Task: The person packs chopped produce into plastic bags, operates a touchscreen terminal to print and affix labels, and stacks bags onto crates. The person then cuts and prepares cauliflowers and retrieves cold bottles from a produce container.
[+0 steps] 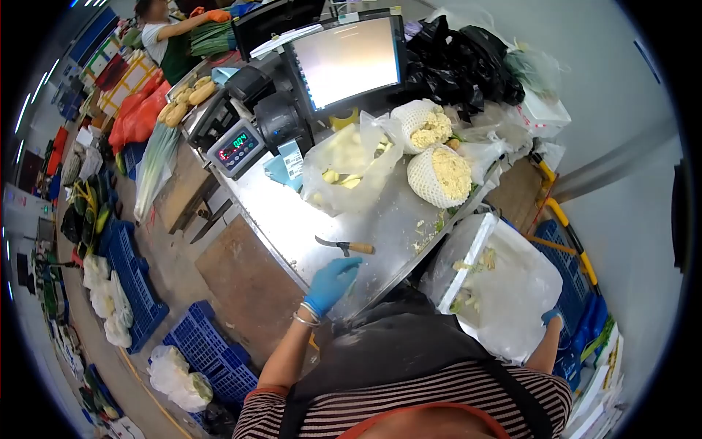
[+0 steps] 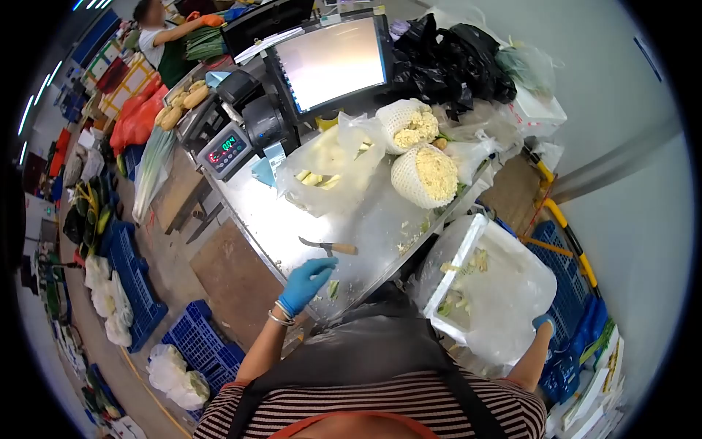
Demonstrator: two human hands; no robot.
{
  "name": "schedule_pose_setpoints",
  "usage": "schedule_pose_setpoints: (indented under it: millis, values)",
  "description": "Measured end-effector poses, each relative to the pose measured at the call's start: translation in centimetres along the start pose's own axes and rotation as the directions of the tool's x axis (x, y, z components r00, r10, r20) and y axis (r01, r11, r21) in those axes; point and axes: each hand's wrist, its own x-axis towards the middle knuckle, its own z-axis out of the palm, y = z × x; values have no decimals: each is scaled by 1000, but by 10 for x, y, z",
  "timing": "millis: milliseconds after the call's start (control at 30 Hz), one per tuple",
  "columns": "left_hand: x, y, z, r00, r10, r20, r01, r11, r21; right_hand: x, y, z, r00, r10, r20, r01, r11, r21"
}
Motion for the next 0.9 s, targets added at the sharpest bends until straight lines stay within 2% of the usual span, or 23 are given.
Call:
schedule_pose_setpoints:
  millis: [33, 67, 100, 133, 167, 200, 233, 267, 300, 333, 367, 400, 467, 533, 567, 633, 667, 700, 733, 767, 833, 867, 900]
  values:
    - [4, 3, -6, 999, -3, -53, 3, 1000, 0, 2, -22, -22, 993, -55, -102, 52, 998, -30]
    - [9, 9, -11, 995, -7, -104, 7, 1000, -1, -24, -57, -66, 979, -46, -200, 52, 998, 25]
    - [15, 17, -17, 988, -11, -154, 11, 1000, -2, -20, -86, -86, 867, -186, -463, 198, 980, -23]
    - [21, 30, -23, 980, 11, -198, -26, 997, -72, -22, -119, -113, 720, -296, -628, 365, 931, -21]
    - [29, 37, -25, 956, 72, -285, -85, 996, -31, -57, -167, -158, 758, -322, -568, 408, 913, 27]
    - [36, 45, -27, 926, 70, -371, -92, 995, -42, -94, -212, -192, 707, -399, -585, 519, 853, 46]
    - [44, 53, -29, 888, 68, -455, -102, 993, -52, -87, -247, -202, 454, -605, -654, 730, 674, -116]
    - [52, 60, -28, 821, 34, -570, -98, 992, -82, -114, -287, -216, 334, -595, -731, 895, 443, 48]
    - [59, 67, -28, 739, -5, -673, -96, 989, -112, -149, -324, -236, 348, -677, -648, 926, 358, 124]
    - [66, 77, -28, 647, -19, -763, -85, 992, -97, -166, -362, -243, 284, -731, -621, 959, 196, 207]
    - [74, 77, -29, 561, 17, -828, 1, 1000, 21, -198, -394, -252, 214, -749, -627, 955, 27, 294]
    - [83, 81, -29, 497, 56, -866, 53, 994, 95, -203, -432, -251, 83, -736, -672, 972, -90, 219]
    - [99, 87, -30, 393, 138, -909, 144, 967, 209, -266, -473, -265, -42, -700, -712, 913, -317, 258]
    - [117, 84, -32, 312, 221, -924, 209, 933, 294, -297, -515, -270, -200, -662, -722, 929, -362, 74]
    - [124, 79, -34, 339, 159, -927, 164, 960, 225, -318, -525, -277, -270, -658, -703, 911, -411, 35]
    - [134, 61, -33, 399, 31, -916, 81, 994, 69, -340, -552, -278, -300, -679, -670, 902, -430, 32]
    - [135, 48, -33, 479, -161, -863, 16, 985, -175, -340, -569, -278, -288, -755, -589, 909, -410, 81]
    - [134, 39, -35, 588, -289, -755, -87, 906, -414, -342, -585, -277, -275, -820, -502, 915, -384, 126]
    - [130, 31, -35, 651, -342, -678, -77, 859, -507, -341, -597, -275, -260, -873, -412, 920, -353, 168]
    - [126, 25, -33, 710, -381, -592, -62, 804, -591, -338, -606, -274, -352, -908, -227, 911, -388, 140]
    - [114, 30, -23, 705, -343, -621, -94, 822, -561, -344, -614, -278, -479, -862, 164, 878, -467, 107]
    - [106, 32, -19, 705, -358, -612, -49, 836, -546, -348, -616, -285, -508, -826, 243, 861, -477, 179]
    - [98, 27, -14, 713, -375, -592, -15, 836, -549, -356, -623, -300, -465, -859, 215, 879, -418, 228]
